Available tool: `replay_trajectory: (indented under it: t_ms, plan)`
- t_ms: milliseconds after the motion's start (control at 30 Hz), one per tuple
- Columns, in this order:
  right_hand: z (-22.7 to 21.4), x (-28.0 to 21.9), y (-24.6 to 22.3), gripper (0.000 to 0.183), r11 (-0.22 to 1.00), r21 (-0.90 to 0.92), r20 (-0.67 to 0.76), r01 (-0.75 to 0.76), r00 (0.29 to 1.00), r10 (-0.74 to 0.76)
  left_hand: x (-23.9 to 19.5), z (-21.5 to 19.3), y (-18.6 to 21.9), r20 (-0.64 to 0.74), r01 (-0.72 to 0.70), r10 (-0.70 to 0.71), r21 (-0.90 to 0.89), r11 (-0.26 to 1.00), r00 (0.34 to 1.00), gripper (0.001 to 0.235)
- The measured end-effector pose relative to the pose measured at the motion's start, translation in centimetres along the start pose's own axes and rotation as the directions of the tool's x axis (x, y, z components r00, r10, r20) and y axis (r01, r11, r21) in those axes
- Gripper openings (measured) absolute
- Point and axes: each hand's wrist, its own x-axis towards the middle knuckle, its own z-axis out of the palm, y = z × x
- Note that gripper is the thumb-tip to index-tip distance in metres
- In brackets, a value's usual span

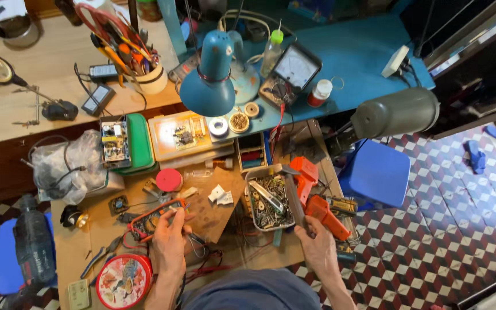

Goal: The person strips insulation from wires using a wire stripper, then uses a soldering iron to solder connections on a small white electrical component. The person also uses pliers to cut and adjust wires during the process.

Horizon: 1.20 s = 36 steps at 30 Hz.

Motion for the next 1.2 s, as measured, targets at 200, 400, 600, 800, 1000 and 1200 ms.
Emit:
replay_trajectory:
  t_ms: [200,400,600,800,1000,1200]
  plan:
    - [-4.3,2.1,-1.8,0.052,0.922,-0.383,-0.161,0.061,0.978,-0.132,-0.1,1.9,-0.5,0.0,-0.1,0.1,0.131,0.986,0.995,0.023]
    - [-7.0,6.9,-3.3,0.05,0.76,-0.623,-0.052,0.187,0.959,-0.278,-0.3,2.3,-1.7,0.063,-0.176,0.167,0.184,0.967,0.984,0.025]
    - [-3.1,11.5,-4.8,0.06,0.529,-0.62,-0.022,0.579,0.661,-0.75,-2.2,3.4,-2.0,0.076,-0.148,0.133,0.235,0.961,0.988,0.032]
    - [1.4,15.9,-4.8,0.045,0.652,-0.588,0.079,0.479,0.836,-0.543,-4.3,4.7,-1.2,0.084,-0.107,0.094,0.167,0.98,0.992,0.031]
    - [3.7,13.3,-3.2,0.02,0.458,-0.464,0.151,0.758,0.577,-0.803,-5.7,4.9,0.0,0.079,-0.095,0.09,0.065,0.993,0.993,0.029]
    - [10.5,13.2,-1.8,0.032,0.394,-0.567,0.398,0.724,0.659,-0.638,-4.9,5.3,0.2,0.085,-0.004,-0.004,0.091,0.996,0.996,0.034]
